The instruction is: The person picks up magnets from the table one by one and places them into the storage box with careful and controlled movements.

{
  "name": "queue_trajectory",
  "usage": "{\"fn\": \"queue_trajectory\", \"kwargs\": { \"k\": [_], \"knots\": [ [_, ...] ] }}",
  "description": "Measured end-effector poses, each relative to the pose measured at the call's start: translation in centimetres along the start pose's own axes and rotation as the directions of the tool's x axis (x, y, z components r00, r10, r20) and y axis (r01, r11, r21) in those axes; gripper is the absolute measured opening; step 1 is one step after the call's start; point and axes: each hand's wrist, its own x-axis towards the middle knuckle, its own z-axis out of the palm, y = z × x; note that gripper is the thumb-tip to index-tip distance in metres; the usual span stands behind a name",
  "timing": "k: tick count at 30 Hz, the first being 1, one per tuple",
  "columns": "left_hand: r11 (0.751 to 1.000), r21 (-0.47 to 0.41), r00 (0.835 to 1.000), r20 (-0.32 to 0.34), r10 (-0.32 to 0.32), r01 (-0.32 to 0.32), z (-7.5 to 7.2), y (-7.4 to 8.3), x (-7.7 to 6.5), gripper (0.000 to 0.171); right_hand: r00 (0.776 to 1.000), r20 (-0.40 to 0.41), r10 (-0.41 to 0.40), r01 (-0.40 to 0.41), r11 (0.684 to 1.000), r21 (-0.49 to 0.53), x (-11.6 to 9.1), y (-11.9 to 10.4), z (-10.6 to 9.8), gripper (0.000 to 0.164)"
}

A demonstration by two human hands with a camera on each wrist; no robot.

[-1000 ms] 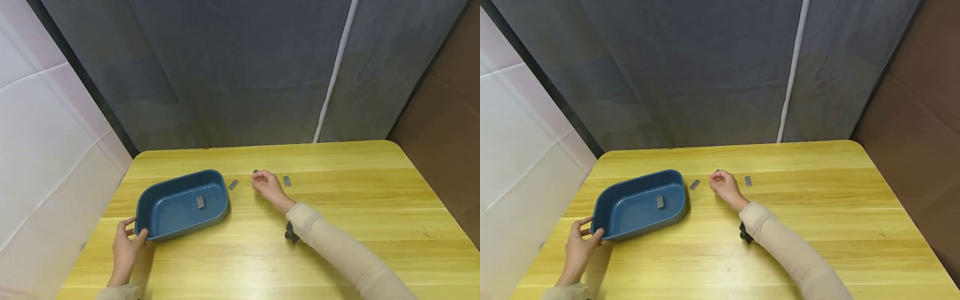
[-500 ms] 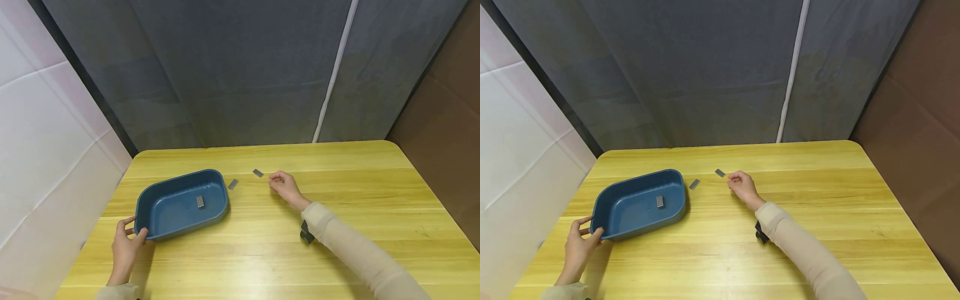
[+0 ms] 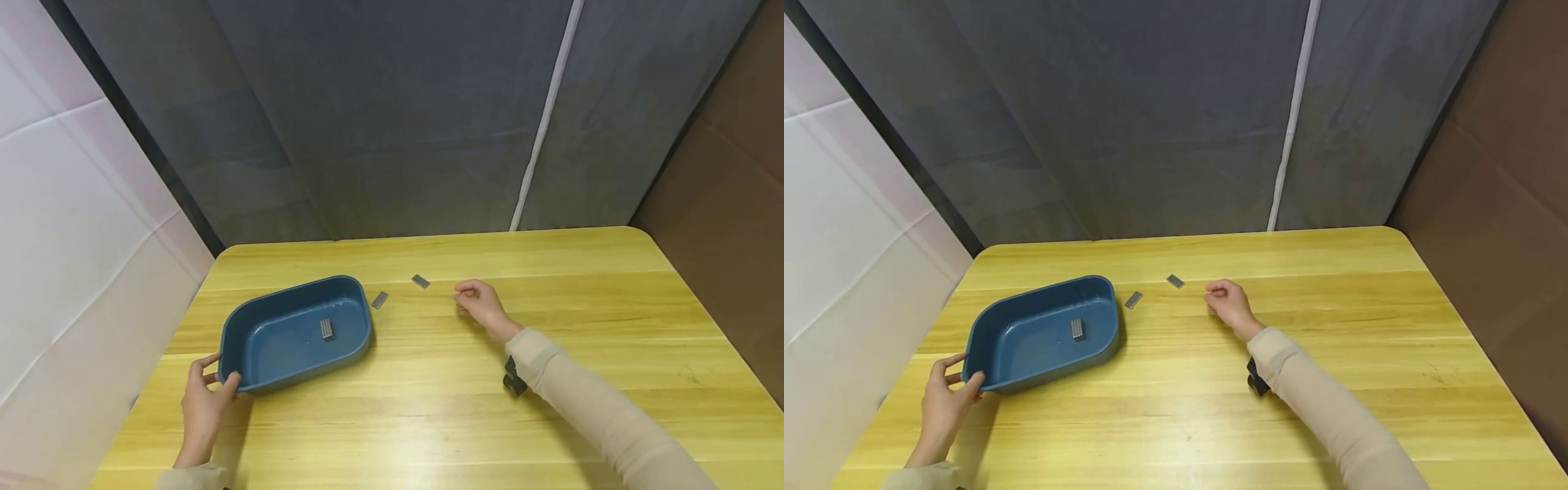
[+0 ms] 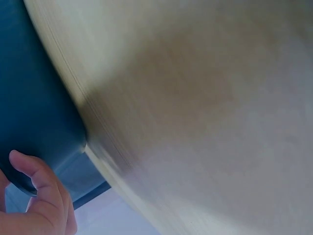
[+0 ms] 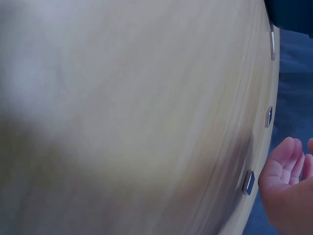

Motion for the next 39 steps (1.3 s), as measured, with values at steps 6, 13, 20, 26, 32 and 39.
{"fn": "queue_trajectory", "kwargs": {
  "k": [6,13,20,26,32,39],
  "knots": [
    [1.000,-0.002,1.000,-0.013,0.007,-0.007,0.0,0.0,0.0,0.049,0.999,-0.032,0.031,-0.032,0.999,-0.015,0.0,-0.2,-0.8,0.027],
    [1.000,-0.008,1.000,-0.007,0.015,-0.015,-0.2,0.9,-0.4,0.048,0.997,-0.046,0.055,-0.056,0.998,-0.041,0.0,0.0,-1.4,0.028],
    [1.000,-0.003,1.000,-0.008,0.010,-0.010,-0.1,0.6,-0.4,0.048,0.997,-0.048,0.063,-0.066,0.995,-0.070,0.2,0.3,-2.0,0.031],
    [1.000,0.013,1.000,-0.011,0.004,-0.004,0.1,0.0,-0.1,0.049,0.995,-0.040,0.093,-0.095,0.993,-0.069,0.4,0.4,-2.2,0.033],
    [1.000,0.006,1.000,-0.022,0.007,-0.007,0.0,0.3,-0.3,0.049,0.992,-0.040,0.120,-0.123,0.990,-0.072,0.8,0.5,-2.2,0.034],
    [1.000,0.004,1.000,-0.019,0.012,-0.012,-0.1,0.4,-0.4,0.048,0.990,-0.057,0.130,-0.134,0.988,-0.079,1.1,0.6,-2.0,0.032]
  ]
}}
